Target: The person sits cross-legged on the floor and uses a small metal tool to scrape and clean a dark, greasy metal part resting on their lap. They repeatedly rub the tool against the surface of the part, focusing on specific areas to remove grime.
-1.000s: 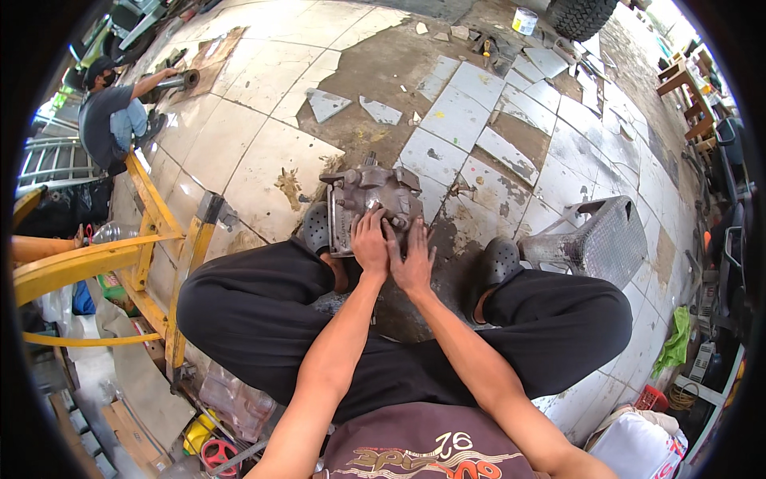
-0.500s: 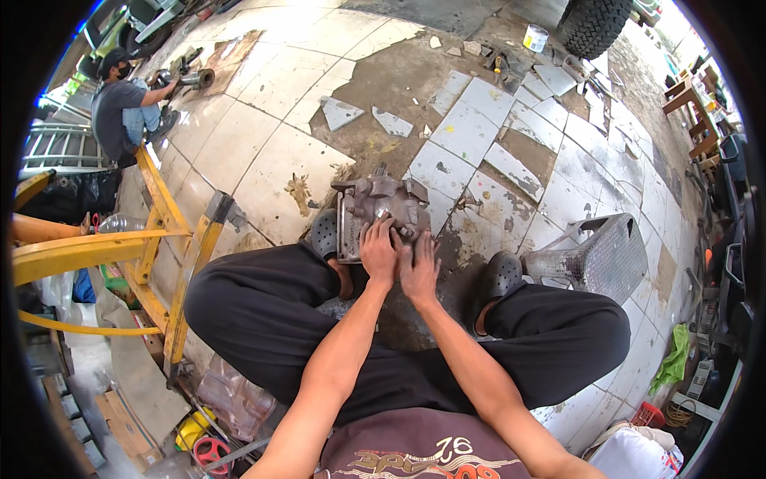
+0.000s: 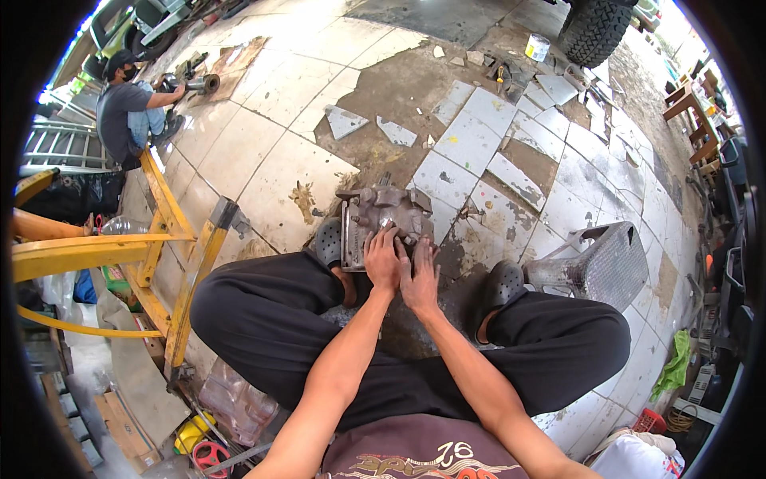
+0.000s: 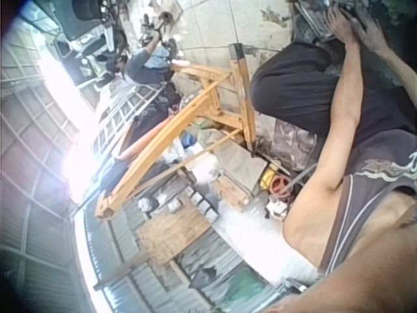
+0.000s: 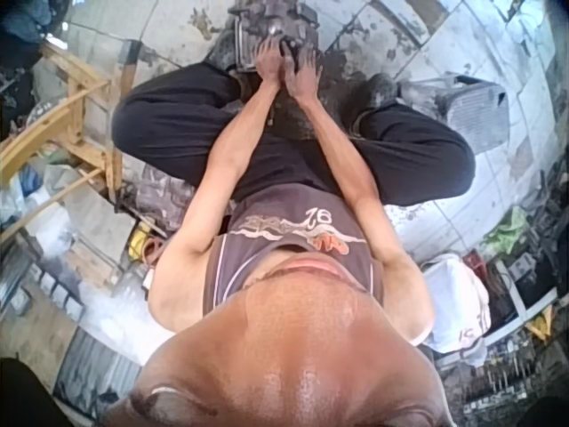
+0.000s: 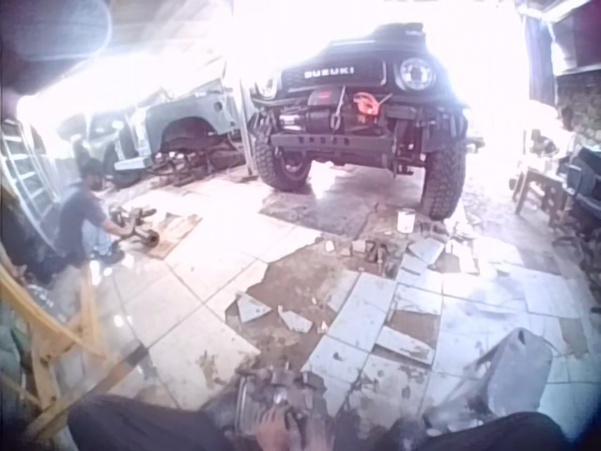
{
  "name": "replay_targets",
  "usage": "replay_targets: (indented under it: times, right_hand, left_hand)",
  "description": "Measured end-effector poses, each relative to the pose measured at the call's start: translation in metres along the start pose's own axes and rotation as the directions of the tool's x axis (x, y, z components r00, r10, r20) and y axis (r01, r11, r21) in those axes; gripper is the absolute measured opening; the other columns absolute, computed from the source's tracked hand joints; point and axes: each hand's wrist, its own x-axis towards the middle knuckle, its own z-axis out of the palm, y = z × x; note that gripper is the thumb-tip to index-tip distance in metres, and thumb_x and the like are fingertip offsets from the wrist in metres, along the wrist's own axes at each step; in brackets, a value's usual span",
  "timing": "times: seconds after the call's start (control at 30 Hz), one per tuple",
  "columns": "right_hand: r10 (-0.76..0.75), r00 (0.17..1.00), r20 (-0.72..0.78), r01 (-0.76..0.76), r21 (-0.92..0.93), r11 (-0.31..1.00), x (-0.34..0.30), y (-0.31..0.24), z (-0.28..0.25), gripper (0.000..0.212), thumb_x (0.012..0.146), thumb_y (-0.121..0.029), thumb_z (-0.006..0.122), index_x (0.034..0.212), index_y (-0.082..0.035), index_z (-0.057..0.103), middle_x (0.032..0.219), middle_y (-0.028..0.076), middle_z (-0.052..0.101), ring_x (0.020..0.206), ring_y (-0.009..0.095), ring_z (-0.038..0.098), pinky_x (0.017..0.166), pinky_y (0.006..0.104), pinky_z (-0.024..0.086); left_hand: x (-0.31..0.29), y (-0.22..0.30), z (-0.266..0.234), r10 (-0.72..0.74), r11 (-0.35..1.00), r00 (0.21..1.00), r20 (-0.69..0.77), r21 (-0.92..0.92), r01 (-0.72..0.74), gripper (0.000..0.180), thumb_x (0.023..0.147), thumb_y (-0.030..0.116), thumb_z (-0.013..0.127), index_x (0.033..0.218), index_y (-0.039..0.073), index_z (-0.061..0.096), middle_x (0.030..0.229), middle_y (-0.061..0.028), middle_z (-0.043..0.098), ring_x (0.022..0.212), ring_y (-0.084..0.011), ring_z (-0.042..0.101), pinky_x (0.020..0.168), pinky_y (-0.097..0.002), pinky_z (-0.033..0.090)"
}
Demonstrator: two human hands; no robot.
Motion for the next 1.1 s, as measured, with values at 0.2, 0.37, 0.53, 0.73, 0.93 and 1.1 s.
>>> replay_targets:
  times: [0.2, 0.37, 0.53, 0.73, 0.93, 1.1]
  right_hand:
    - [-0.097, 0.995, -0.011, 0.097, 0.030, 0.995, -0.001, 0.000, -0.009, 0.079, 0.100, -0.054, 0.041, 0.155, 0.001, 0.025, 0.160, 0.021, 0.029, 0.149, 0.041, 0.024, 0.117, 0.0623, 0.017]
    - [0.100, 0.993, 0.057, -0.095, -0.095, 0.991, 0.000, -0.014, -0.021, 0.077, 0.101, -0.052, 0.042, 0.154, 0.002, 0.028, 0.159, 0.022, 0.030, 0.148, 0.040, 0.027, 0.118, 0.0588, 0.020]
    - [0.117, 0.992, -0.041, -0.120, -0.072, 0.990, 0.000, 0.001, -0.007, 0.077, 0.100, -0.054, 0.041, 0.153, 0.002, 0.031, 0.157, 0.022, 0.034, 0.146, 0.040, 0.030, 0.118, 0.0576, 0.022]
    - [0.041, 0.999, 0.021, -0.040, -0.063, 0.997, 0.000, -0.006, -0.016, 0.077, 0.101, -0.053, 0.040, 0.153, 0.004, 0.029, 0.158, 0.021, 0.033, 0.146, 0.039, 0.031, 0.118, 0.0558, 0.022]
    - [-0.040, 0.999, 0.006, 0.040, 0.060, 0.997, 0.008, -0.007, -0.016, 0.078, 0.100, -0.053, 0.042, 0.152, 0.005, 0.030, 0.155, 0.026, 0.036, 0.145, 0.041, 0.033, 0.117, 0.0563, 0.024]
    - [0.168, 0.985, 0.029, -0.163, -0.146, 0.976, 0.008, -0.003, -0.017, 0.073, 0.101, -0.044, 0.048, 0.149, 0.008, 0.032, 0.153, 0.028, 0.037, 0.143, 0.041, 0.035, 0.117, 0.0507, 0.028]
  left_hand:
    - [0.002, 0.003, -0.002, 0.008, 1.000, 1.000, -0.003, 0.000, -0.008, 0.026, 0.091, 0.014, 0.057, 0.114, 0.007, 0.065, 0.122, -0.0122, 0.067, 0.114, -0.0303, 0.061, 0.110, -0.0442, 0.039]
    - [0.000, -0.002, 0.001, 0.007, 1.000, 1.000, -0.024, 0.018, -0.007, 0.026, 0.090, 0.014, 0.058, 0.114, 0.007, 0.065, 0.121, -0.0120, 0.067, 0.114, -0.0302, 0.062, 0.109, -0.0436, 0.039]
    - [0.001, 0.002, 0.002, 0.010, 1.000, 1.000, -0.013, 0.009, -0.010, 0.026, 0.090, 0.014, 0.058, 0.114, 0.007, 0.065, 0.121, -0.0116, 0.068, 0.114, -0.0299, 0.062, 0.110, -0.0435, 0.039]
    - [0.002, 0.004, -0.003, -0.001, 1.000, 1.000, -0.012, -0.005, 0.001, 0.026, 0.089, 0.014, 0.059, 0.113, 0.006, 0.066, 0.122, -0.0124, 0.067, 0.113, -0.0306, 0.062, 0.108, -0.0436, 0.040]
    - [0.002, 0.002, -0.002, 0.020, 1.000, 0.999, -0.027, 0.012, -0.020, 0.025, 0.089, 0.013, 0.059, 0.113, 0.007, 0.066, 0.121, -0.0113, 0.068, 0.112, -0.0305, 0.062, 0.107, -0.0435, 0.041]
    - [0.002, 0.002, 0.001, -0.009, 1.000, 1.000, -0.016, 0.029, 0.009, 0.024, 0.089, 0.012, 0.058, 0.112, 0.008, 0.065, 0.121, -0.0109, 0.068, 0.111, -0.0303, 0.063, 0.107, -0.0437, 0.041]
